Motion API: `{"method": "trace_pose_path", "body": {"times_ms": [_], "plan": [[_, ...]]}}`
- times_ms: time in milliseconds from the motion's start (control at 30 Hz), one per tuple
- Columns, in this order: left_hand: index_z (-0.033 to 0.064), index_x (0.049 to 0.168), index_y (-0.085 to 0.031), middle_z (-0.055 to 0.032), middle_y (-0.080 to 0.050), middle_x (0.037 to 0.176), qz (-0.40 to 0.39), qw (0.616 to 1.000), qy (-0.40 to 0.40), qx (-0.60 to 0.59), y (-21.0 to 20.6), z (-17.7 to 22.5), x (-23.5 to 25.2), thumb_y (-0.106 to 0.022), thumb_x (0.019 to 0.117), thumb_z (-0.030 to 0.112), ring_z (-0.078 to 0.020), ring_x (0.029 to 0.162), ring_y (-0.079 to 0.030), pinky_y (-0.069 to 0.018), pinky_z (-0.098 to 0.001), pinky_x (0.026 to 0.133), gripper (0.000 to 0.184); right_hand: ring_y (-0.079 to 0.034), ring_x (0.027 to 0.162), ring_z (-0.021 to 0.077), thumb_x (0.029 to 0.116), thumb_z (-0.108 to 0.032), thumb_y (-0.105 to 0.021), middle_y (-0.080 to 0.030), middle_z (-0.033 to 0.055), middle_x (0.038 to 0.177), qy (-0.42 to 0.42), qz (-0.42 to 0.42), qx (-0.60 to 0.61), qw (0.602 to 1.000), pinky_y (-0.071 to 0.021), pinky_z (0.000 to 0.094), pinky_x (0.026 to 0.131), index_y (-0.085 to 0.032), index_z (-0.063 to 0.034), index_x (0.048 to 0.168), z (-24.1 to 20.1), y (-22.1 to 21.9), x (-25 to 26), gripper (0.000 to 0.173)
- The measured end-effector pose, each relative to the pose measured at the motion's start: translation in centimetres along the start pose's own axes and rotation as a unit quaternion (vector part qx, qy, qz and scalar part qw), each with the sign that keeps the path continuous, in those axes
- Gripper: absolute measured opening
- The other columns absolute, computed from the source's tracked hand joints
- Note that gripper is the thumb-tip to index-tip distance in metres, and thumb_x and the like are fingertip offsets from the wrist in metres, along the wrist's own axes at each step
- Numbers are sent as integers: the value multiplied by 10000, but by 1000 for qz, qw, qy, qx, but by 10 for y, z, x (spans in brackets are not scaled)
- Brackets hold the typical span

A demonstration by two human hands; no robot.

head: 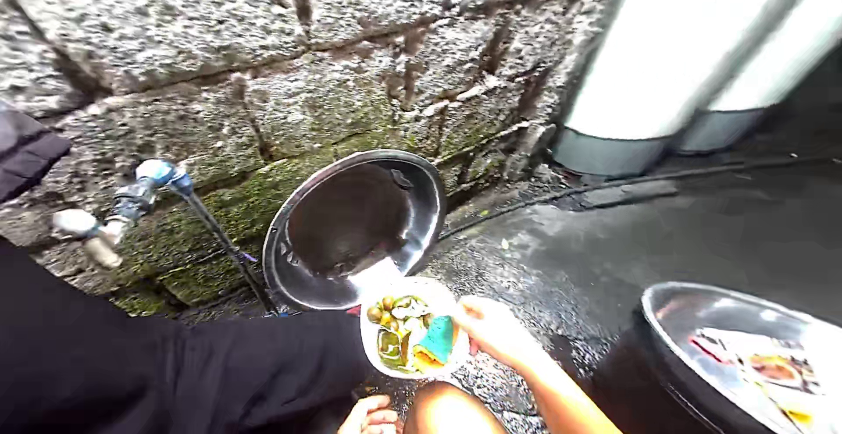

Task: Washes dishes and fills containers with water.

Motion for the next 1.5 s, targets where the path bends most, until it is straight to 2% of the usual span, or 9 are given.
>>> {"method": "trace_pose_path", "body": {"times_ms": [133,233,300,433,600,767,867,1000,1500], "plan": [[-34,1575,-96,-263,-525,1408,93,981,17,-167,14,16,0,-556,1001,174,-331,1196,-638,-561,-482,962,764,-604,537,90,1046,-161,-534,-606,18,661,24,-48,15,998,-531,259,555,-596,-54,887,-34,-25,7,202],[65,1593,-35,-232,-477,1449,163,948,-1,-272,41,28,2,-442,1043,362,-349,1186,-630,-578,-520,912,746,-607,536,93,1043,-159,-543,-614,24,664,40,-94,19,995,-531,258,551,-593,-47,893,-64,-53,16,193],[107,1600,-45,-223,-488,1431,199,929,-8,-313,64,33,-1,-354,1078,424,-341,1133,-653,-589,-492,889,685,-614,545,96,1045,-167,-544,-620,29,672,49,-126,17,991,-533,257,557,-594,-46,900,-86,-73,23,195],[120,1577,-153,-243,-539,1338,309,883,-17,-352,108,53,-14,-263,1115,256,-328,999,-702,-618,-415,818,494,-624,577,112,1067,-231,-513,-638,49,701,118,-176,-50,976,-534,277,591,-617,-32,959,-138,-113,37,249],[108,1534,-253,-242,-569,1277,424,821,-68,-376,158,63,-27,-313,1126,243,-324,951,-707,-619,-402,774,435,-692,971,355,1061,-418,-531,-712,166,1010,280,-94,-278,914,-531,591,840,-674,-78,1223,-251,-144,43,403],[147,1542,-275,-241,-516,1377,480,764,-83,-423,182,70,-30,-386,1115,251,-345,1065,-671,-595,-416,833,453,-616,1229,372,1056,-306,-568,-610,217,1345,456,-34,-273,846,-502,565,1002,-497,-61,1494,-365,-198,32,507],[164,1545,-279,-237,-484,1427,485,744,-93,-450,189,68,-28,-432,1100,227,-358,1114,-656,-594,-432,866,474,-625,1215,361,1045,-381,-586,-616,216,1324,473,-19,-256,843,-514,537,995,-457,-46,1518,-403,-224,25,593],[166,1546,-287,-224,-461,1458,483,740,-95,-458,190,70,-28,-439,1100,233,-363,1181,-620,-570,-447,922,476,-684,1078,326,1061,-386,-550,-700,168,1095,444,9,-271,854,-543,524,885,-634,-50,1220,-420,-232,12,381],[194,1549,-271,-184,-404,1493,505,726,-122,-449,191,74,-28,-512,1071,195,-345,1233,-583,-559,-448,940,535,-656,1143,336,1052,-142,-553,-672,209,1192,448,-69,-367,812,-519,509,962,-596,12,1294,-418,-223,-4,290]]}}
Point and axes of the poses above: each hand's wrist, its own x-axis towards the middle knuckle, its own y-axis out of the back of the hand, z = x × y, the point moved 2 cm from there along x, towards the middle knuckle
